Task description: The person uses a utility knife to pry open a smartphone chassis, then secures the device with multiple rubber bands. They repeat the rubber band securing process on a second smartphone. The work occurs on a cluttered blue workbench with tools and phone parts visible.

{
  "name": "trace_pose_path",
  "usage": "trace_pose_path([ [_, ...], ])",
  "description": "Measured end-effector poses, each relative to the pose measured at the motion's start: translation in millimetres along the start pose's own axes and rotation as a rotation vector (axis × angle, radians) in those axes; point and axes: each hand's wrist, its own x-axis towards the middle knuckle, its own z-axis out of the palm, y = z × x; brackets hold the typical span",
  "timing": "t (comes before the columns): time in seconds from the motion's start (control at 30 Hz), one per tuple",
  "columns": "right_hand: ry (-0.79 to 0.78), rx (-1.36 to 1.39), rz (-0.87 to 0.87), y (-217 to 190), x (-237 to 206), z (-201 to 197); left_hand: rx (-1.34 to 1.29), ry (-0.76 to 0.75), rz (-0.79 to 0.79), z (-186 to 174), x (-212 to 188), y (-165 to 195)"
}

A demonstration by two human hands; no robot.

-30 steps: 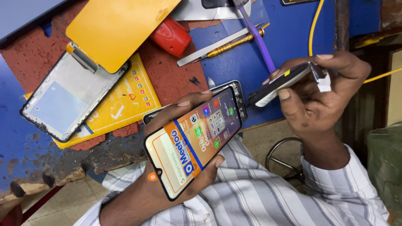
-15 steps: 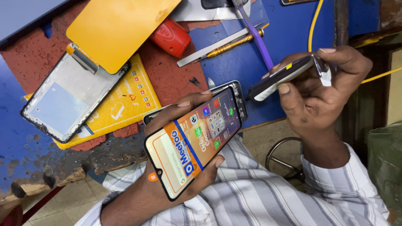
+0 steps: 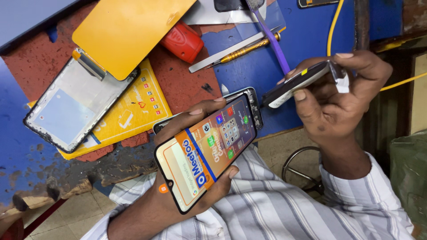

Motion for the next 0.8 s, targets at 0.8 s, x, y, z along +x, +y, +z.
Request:
trace_pose_path([
  [0.8,0.023,0.016,0.057,0.7,6.2,0.2,-0.002,-0.020,-0.007,-2.8,1.9,2.7],
])
